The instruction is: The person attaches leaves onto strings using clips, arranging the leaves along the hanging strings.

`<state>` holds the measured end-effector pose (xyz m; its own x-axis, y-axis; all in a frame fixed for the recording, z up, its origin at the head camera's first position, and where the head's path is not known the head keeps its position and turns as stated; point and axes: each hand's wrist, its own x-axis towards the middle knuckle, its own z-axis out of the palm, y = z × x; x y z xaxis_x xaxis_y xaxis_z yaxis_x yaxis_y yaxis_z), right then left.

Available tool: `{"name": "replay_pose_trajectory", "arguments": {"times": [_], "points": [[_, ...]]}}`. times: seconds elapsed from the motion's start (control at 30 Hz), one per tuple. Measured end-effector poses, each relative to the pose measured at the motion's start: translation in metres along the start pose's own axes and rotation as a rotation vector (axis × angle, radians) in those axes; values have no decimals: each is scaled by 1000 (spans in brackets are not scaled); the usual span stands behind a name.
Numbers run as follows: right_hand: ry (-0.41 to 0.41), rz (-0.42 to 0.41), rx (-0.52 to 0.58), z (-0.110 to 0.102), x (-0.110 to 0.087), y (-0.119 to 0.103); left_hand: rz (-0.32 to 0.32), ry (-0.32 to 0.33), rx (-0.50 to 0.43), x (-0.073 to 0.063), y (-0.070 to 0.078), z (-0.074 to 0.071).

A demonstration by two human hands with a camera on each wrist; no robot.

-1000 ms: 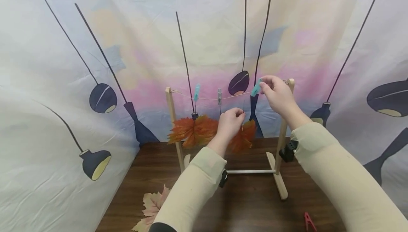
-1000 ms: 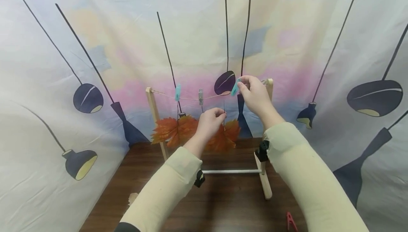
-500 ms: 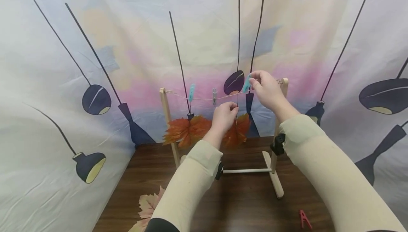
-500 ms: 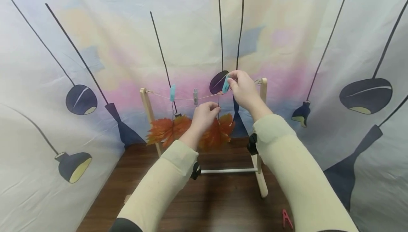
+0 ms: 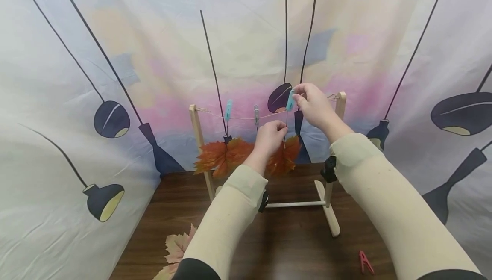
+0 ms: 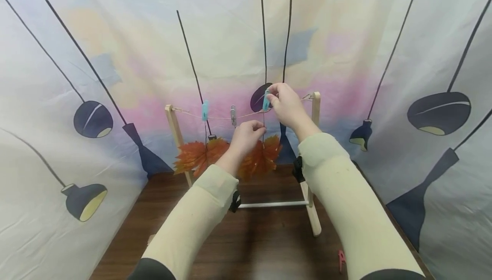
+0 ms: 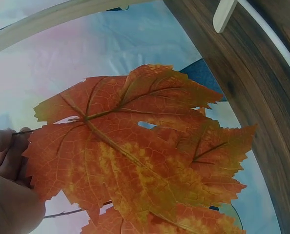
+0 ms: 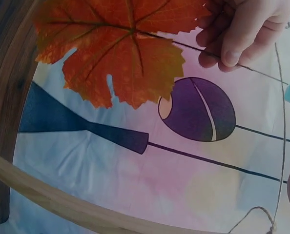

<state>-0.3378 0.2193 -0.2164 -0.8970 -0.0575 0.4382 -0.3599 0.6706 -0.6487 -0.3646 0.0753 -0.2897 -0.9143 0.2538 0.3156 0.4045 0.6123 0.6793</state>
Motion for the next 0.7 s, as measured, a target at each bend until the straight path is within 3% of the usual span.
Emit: {"name": "replay_pose_trajectory", "arguments": {"times": [0.23,0.7], "points": [[-38,-23,-90,2,0,-3,-7,1,-1,-1,-1,-1],[-58,-33,-100,-1,-4,-4,12,-7,38,-1,5,-1]]}}
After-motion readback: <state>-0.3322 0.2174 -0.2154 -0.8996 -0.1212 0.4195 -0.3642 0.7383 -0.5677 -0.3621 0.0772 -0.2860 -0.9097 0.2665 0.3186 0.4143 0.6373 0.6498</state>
